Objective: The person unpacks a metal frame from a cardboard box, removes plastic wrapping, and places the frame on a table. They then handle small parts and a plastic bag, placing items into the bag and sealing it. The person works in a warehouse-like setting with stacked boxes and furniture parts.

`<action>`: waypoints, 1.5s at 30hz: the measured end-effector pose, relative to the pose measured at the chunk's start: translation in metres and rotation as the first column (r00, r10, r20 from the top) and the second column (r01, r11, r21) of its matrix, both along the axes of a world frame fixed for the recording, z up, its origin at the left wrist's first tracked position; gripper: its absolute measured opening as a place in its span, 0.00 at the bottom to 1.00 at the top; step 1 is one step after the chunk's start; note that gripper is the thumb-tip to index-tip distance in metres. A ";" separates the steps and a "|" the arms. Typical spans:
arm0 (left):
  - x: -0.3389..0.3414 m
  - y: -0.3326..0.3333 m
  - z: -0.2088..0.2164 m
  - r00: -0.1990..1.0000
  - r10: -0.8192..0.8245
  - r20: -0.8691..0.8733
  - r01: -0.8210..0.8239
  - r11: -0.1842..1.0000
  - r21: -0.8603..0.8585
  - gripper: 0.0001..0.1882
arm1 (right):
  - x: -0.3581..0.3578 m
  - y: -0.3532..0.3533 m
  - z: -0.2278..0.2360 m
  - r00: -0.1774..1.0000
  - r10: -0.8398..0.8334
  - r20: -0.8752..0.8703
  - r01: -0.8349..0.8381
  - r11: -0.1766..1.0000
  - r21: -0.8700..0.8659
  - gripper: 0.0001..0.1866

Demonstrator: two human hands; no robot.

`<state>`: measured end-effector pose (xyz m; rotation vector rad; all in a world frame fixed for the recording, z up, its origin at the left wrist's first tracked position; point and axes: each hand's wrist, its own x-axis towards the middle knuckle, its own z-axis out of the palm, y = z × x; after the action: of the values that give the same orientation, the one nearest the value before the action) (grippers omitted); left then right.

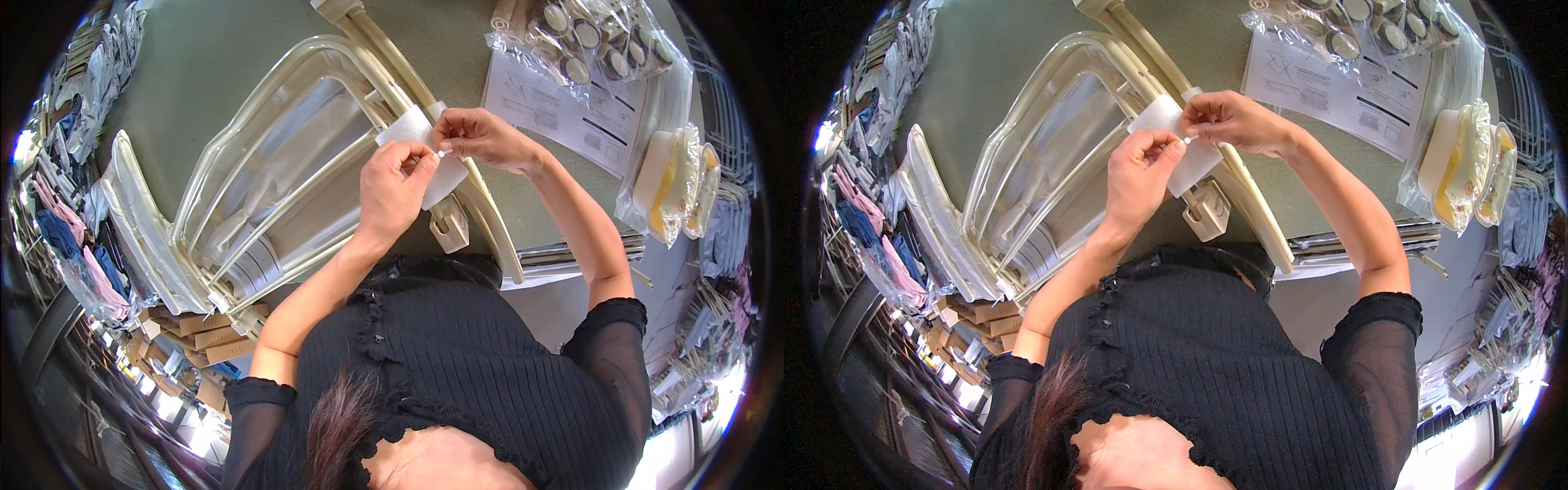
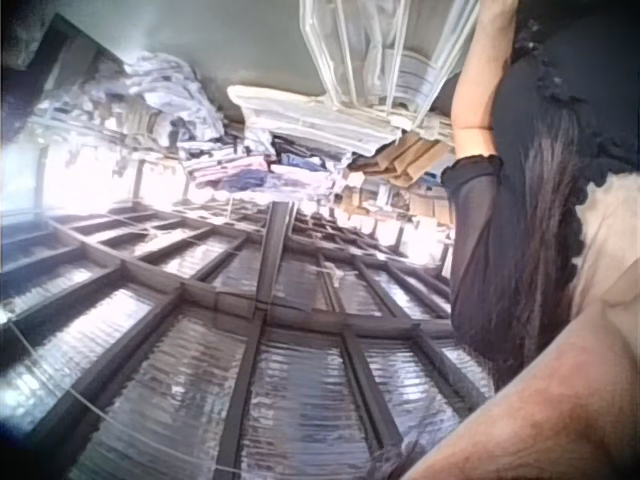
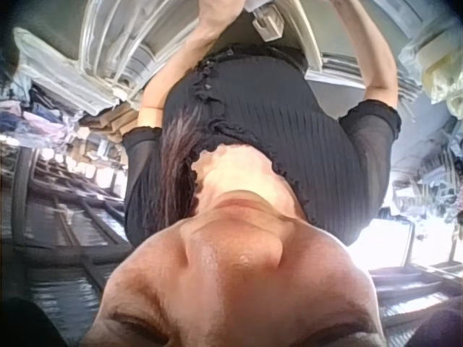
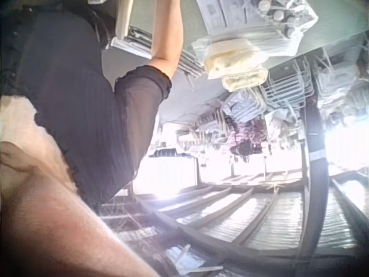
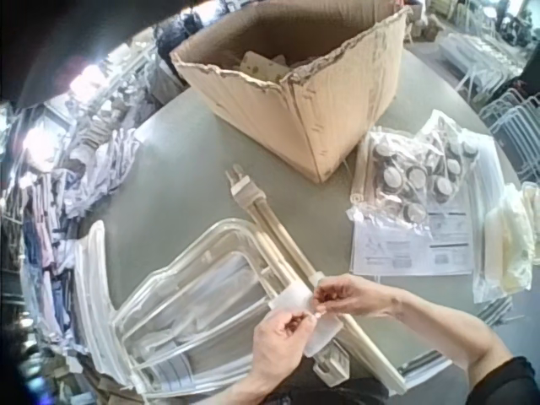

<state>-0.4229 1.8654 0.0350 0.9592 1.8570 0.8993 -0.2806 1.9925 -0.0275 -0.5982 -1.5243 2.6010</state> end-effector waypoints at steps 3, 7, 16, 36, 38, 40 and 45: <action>-0.004 0.001 0.012 1.000 -0.027 0.000 0.027 0.996 -0.083 0.08 | 0.001 0.001 0.004 1.000 0.015 0.021 -0.015 1.000 0.017 0.07; -0.011 -0.002 0.021 0.997 -0.004 0.081 0.016 0.989 -0.145 0.09 | 0.001 0.007 0.008 0.998 0.050 0.042 -0.050 0.999 -0.016 0.05; -0.008 0.012 0.022 0.984 -0.151 -0.097 0.138 0.981 -0.136 0.11 | -0.013 0.020 0.026 0.950 0.170 0.263 -0.225 0.954 0.196 0.05; 0.033 -0.005 -0.037 0.903 0.270 -0.334 -0.103 0.891 0.442 0.08 | -0.013 0.025 0.015 0.942 0.150 0.299 -0.182 0.980 0.081 0.11; 0.033 -0.002 -0.032 0.878 0.292 -0.378 -0.117 0.899 0.423 0.06 | -0.014 0.024 0.019 0.950 0.137 0.280 -0.168 0.982 0.091 0.12; 0.030 0.001 -0.027 0.868 0.217 -0.446 -0.068 0.943 0.327 0.05 | -0.015 0.027 0.019 0.946 0.161 0.283 -0.181 0.982 0.048 0.12; 0.021 0.000 -0.035 0.854 0.334 -0.398 -0.061 0.825 0.562 0.04 | -0.025 0.033 0.018 0.904 0.216 0.370 -0.253 0.966 0.055 0.10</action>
<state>-0.4015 1.8659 0.0002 1.4479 2.2081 1.4701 -0.3058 2.0259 -0.0097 -0.9865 -1.9346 2.6703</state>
